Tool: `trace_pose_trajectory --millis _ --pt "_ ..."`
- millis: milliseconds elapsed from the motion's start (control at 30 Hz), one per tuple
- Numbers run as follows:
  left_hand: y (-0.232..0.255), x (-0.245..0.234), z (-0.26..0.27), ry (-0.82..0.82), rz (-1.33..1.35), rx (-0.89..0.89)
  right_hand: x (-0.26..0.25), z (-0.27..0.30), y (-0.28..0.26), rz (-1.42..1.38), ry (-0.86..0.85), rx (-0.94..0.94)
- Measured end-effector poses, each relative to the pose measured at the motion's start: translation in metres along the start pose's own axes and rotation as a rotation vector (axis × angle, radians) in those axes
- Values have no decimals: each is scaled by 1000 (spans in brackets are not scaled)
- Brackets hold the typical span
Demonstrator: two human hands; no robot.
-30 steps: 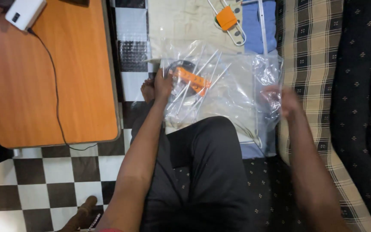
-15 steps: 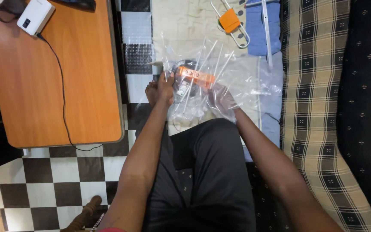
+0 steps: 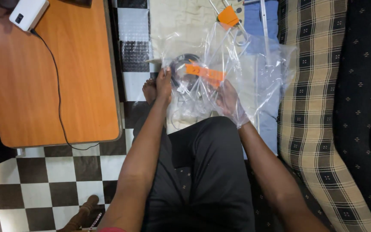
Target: Assemble a television antenna from its plastic and metal components.
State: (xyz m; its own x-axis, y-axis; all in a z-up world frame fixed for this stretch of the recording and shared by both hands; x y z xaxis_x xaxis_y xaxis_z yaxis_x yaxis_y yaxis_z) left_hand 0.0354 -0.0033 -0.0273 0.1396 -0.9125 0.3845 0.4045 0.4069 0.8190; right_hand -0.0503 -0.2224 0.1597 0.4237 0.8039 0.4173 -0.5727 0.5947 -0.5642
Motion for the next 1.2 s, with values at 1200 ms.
trace_pose_trajectory --millis 1200 --pt "33 -83 17 565 -481 -87 -161 47 -54 -581 332 -473"
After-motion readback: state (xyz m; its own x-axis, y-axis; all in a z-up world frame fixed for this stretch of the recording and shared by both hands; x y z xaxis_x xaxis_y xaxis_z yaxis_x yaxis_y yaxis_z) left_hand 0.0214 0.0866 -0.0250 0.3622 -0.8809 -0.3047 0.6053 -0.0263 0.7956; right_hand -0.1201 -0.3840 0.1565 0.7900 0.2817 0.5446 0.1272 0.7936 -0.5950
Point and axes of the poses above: each hand's wrist, its own z-axis away from the middle knuckle, its own x-axis out of the palm, y = z × x, the point moved 10 cm from there along -z, towards the middle knuckle, and after that the axes turned 5 degrees about z, right-handed, at the moved point
